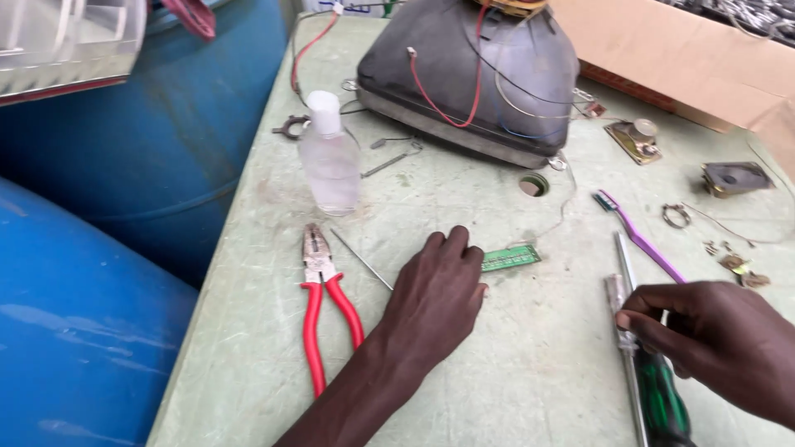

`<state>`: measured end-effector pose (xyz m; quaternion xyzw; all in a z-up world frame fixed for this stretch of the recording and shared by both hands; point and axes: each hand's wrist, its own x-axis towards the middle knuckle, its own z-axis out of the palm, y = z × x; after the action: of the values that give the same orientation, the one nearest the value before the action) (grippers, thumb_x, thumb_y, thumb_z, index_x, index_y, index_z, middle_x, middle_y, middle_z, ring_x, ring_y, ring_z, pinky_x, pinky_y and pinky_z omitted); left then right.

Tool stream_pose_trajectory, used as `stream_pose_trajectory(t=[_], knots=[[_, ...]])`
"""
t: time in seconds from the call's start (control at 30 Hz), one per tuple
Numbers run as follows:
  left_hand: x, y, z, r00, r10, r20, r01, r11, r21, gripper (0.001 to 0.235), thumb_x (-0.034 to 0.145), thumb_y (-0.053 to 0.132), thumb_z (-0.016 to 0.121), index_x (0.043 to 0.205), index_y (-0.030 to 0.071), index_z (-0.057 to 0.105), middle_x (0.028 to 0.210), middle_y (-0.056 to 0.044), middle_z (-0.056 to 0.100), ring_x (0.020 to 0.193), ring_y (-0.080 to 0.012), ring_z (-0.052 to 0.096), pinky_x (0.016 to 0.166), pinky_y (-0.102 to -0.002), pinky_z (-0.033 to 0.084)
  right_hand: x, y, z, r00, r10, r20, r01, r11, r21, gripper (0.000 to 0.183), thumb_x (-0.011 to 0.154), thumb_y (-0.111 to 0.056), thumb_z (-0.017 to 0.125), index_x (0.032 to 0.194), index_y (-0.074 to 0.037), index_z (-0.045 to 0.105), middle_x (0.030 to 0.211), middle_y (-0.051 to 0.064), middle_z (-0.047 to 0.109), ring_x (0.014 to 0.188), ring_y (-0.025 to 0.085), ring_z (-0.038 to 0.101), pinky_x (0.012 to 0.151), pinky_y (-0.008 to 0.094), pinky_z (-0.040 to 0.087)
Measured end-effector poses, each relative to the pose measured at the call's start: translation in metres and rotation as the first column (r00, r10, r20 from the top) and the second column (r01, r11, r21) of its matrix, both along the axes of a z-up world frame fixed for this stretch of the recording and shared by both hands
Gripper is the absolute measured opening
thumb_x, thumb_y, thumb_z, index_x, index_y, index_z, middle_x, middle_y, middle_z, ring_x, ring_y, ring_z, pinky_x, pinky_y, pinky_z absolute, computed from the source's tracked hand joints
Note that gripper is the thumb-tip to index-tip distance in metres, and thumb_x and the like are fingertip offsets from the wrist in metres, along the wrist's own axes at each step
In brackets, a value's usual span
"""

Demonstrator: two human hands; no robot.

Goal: Cleaning a small electronic connector board using a toothbrush and a screwdriver to remove debris.

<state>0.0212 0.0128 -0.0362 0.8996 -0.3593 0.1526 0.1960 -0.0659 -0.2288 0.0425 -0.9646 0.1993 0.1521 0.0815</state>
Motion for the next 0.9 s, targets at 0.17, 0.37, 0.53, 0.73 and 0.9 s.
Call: stream_pose_trajectory(t=[0.17, 0.37, 0.53, 0.73, 0.9], knots=[[-0.004, -0.002, -0.003, 0.996, 0.01, 0.091, -0.013, 0.999, 0.033, 0.02, 0.084, 0.023, 0.074, 0.091, 0.007, 0.063, 0.096, -0.009, 0.054, 0.081, -0.0267, 0.055, 0.058, -0.04, 0.052, -0.022, 0.004, -0.021, 0.986, -0.15, 0.066, 0.16, 0.97, -0.183, 0.024, 0.085, -0.056, 0.062, 0.086, -0.037, 0.076, 0.065, -0.004, 0.074, 0.065, 0.018, 0.067, 0.067, 0.029, 0.047], [-0.003, 0.0, -0.003, 0.999, 0.006, -0.038, -0.007, 1.0, -0.027, 0.02, 0.089, 0.022, 0.071, 0.095, 0.006, 0.061, 0.097, -0.008, 0.053, 0.081, -0.025, 0.053, 0.06, -0.041, 0.051, -0.012, 0.022, -0.019, 0.998, -0.056, -0.012, 0.05, 0.954, -0.296, 0.032, 0.083, -0.065, 0.059, 0.082, -0.034, 0.069, 0.074, -0.005, 0.074, 0.077, 0.025, 0.068, 0.065, 0.034, 0.047], [0.001, 0.0, -0.004, 0.997, 0.032, -0.069, -0.037, 0.996, -0.075, 0.014, 0.09, 0.018, 0.069, 0.091, 0.008, 0.059, 0.093, -0.006, 0.052, 0.078, -0.0248, 0.053, 0.061, -0.042, 0.049, -0.005, -0.034, -0.055, 0.948, -0.158, 0.276, 0.062, 0.942, 0.329, 0.015, 0.079, -0.023, 0.074, 0.069, -0.013, 0.079, 0.056, 0.002, 0.061, 0.057, 0.012, 0.052, 0.06, 0.028, 0.038], [0.001, 0.002, -0.002, 0.996, 0.013, -0.092, -0.029, 0.984, -0.176, 0.023, 0.083, 0.013, 0.075, 0.093, 0.011, 0.054, 0.092, -0.005, 0.052, 0.074, -0.0243, 0.053, 0.058, -0.041, 0.045, 0.006, -0.054, -0.045, 0.78, -0.449, 0.436, -0.511, -0.054, 0.858, 0.029, 0.094, -0.028, 0.061, 0.103, -0.001, 0.064, 0.073, 0.008, 0.051, 0.049, 0.016, 0.046, 0.042, 0.023, 0.035], [0.002, 0.001, 0.001, 0.985, 0.031, -0.17, -0.064, 0.98, -0.191, 0.027, 0.08, 0.015, 0.078, 0.097, 0.012, 0.058, 0.093, -0.005, 0.051, 0.079, -0.0267, 0.057, 0.06, -0.044, 0.046, 0.026, -0.048, -0.049, 0.91, -0.294, 0.293, -0.341, -0.125, 0.932, 0.027, 0.096, -0.024, 0.062, 0.095, 0.004, 0.059, 0.056, 0.011, 0.049, 0.044, 0.015, 0.046, 0.034, 0.021, 0.033]])
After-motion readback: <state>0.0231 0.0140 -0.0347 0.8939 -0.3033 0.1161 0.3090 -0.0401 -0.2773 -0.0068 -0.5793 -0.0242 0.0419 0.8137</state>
